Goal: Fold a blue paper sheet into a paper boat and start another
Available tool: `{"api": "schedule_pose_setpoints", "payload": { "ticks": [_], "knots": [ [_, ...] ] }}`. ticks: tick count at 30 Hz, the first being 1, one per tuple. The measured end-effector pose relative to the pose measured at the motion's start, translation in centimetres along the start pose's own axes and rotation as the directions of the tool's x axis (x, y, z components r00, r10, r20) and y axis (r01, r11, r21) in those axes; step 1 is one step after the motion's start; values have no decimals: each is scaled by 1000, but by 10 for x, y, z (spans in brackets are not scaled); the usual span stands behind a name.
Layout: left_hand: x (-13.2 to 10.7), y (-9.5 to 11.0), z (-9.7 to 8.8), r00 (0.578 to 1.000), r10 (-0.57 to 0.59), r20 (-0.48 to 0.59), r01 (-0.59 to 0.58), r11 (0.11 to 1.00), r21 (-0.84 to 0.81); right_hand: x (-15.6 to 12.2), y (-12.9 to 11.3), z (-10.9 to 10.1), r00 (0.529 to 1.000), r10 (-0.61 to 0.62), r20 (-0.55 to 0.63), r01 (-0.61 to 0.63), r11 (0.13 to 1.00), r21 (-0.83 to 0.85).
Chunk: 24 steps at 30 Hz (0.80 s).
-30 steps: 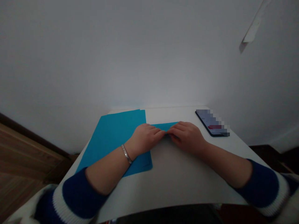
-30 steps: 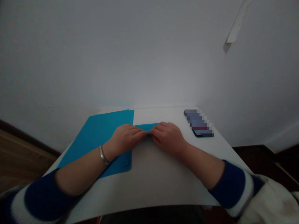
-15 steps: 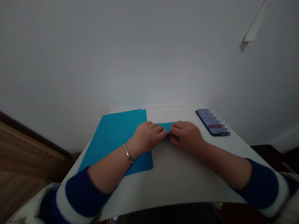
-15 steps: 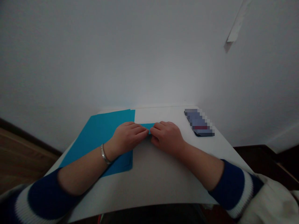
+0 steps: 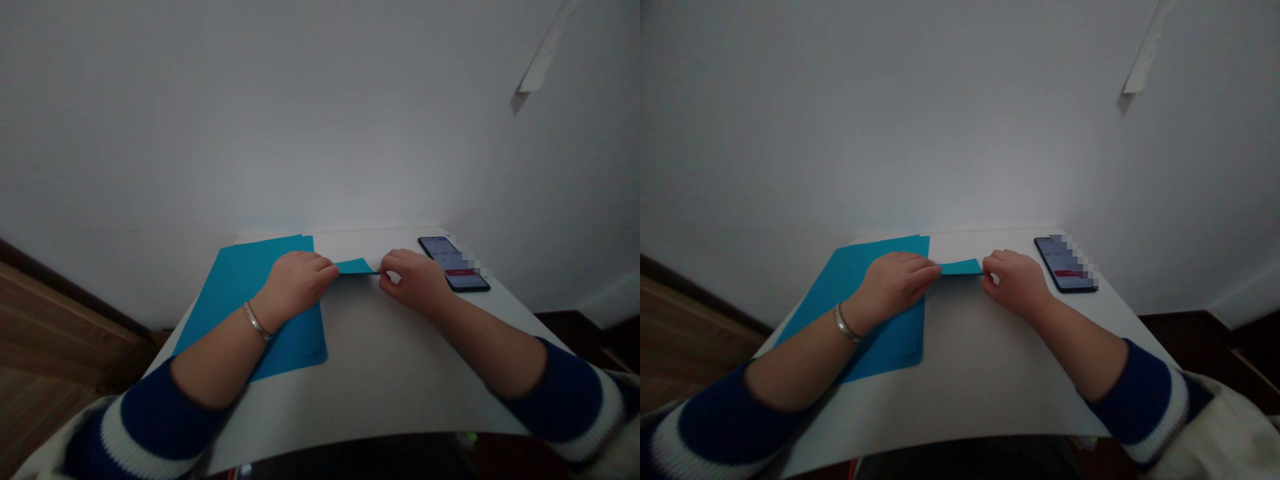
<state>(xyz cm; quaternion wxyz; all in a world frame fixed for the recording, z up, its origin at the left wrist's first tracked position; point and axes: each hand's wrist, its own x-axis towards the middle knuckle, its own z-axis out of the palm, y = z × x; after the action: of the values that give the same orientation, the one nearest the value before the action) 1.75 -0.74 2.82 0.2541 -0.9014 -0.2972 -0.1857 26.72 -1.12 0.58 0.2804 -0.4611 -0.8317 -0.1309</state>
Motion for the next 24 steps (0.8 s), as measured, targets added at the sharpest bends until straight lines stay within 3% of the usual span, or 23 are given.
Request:
{"api": "schedule_pose_setpoints", "payload": {
  "ticks": [8, 14, 18, 24],
  "knots": [
    [-2, -2, 4, 1000, -29, -8, 29, 999, -15, -1, 4, 0, 999, 32, -17, -31, 999, 38],
    [-5, -4, 6, 983, -177, -57, 177, 984, 3, -4, 12, 2, 980, 188, -57, -184, 980, 82],
    [-5, -2, 8, 986, -164, -38, 162, 985, -58, -3, 5, 3, 992, 29, -121, -5, 982, 189],
    [-2, 2, 8, 994, -69, -84, 60, 993, -97, -2, -9, -1, 986, -104, -133, 119, 986, 116]
  ]
}}
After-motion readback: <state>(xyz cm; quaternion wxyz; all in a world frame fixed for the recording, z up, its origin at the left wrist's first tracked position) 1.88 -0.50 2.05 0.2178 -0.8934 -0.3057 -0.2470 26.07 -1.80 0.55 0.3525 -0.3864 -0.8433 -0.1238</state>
